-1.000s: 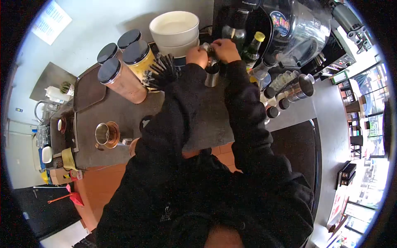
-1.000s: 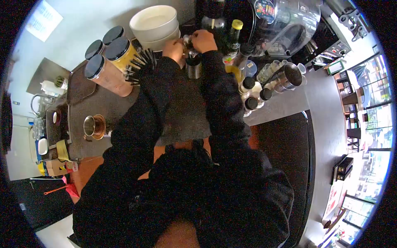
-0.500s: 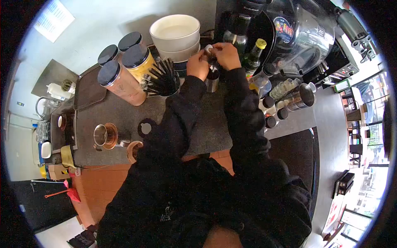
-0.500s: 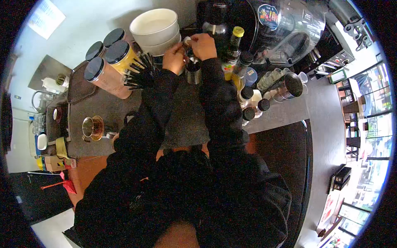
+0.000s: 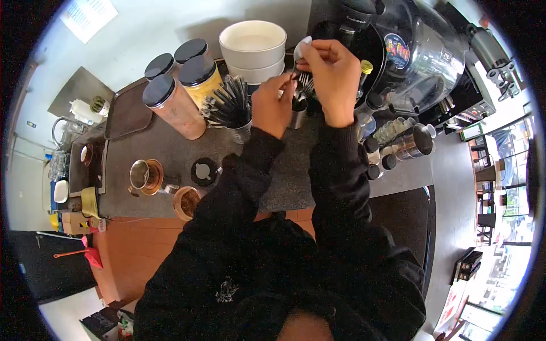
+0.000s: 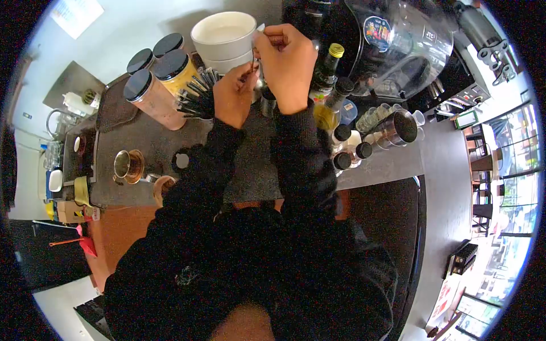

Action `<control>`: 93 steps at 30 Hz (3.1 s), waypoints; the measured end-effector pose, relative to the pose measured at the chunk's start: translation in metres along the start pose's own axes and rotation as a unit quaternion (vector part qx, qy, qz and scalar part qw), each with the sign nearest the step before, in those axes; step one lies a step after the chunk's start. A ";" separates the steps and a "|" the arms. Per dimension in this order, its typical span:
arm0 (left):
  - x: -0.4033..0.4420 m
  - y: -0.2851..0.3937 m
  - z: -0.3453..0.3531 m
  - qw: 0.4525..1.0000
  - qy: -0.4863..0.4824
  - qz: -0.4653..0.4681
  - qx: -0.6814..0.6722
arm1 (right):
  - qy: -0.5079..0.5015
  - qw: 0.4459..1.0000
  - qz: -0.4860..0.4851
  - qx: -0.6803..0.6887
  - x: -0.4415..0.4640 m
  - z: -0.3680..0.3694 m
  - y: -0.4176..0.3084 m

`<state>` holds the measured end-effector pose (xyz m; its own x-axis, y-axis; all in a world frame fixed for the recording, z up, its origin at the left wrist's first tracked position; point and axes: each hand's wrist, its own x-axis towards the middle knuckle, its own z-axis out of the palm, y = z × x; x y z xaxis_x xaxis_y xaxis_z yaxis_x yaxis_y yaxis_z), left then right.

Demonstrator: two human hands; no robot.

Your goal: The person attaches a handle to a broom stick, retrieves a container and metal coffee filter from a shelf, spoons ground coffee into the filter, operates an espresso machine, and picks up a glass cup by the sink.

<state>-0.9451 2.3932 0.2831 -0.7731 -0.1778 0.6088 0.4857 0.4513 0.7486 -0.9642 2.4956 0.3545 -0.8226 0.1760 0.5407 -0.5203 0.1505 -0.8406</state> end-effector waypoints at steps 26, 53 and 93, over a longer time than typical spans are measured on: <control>-0.201 0.077 -0.304 0.887 0.104 -0.366 -0.261 | -0.449 0.780 0.299 0.317 -0.234 0.155 -0.106; -0.416 0.045 -0.563 0.784 0.405 -0.433 -0.183 | -0.657 0.562 0.424 0.270 -0.540 0.381 -0.177; -0.326 -0.260 -0.826 0.793 0.155 -0.567 -0.158 | -0.301 0.746 0.563 0.189 -0.618 0.694 -0.046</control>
<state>-0.4829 1.6117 0.1064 -0.6724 -0.5405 -0.5057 -0.3355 -0.3865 0.8591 -0.5912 1.7049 0.0364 -0.6820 -0.5020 -0.5319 0.6443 -0.0681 -0.7617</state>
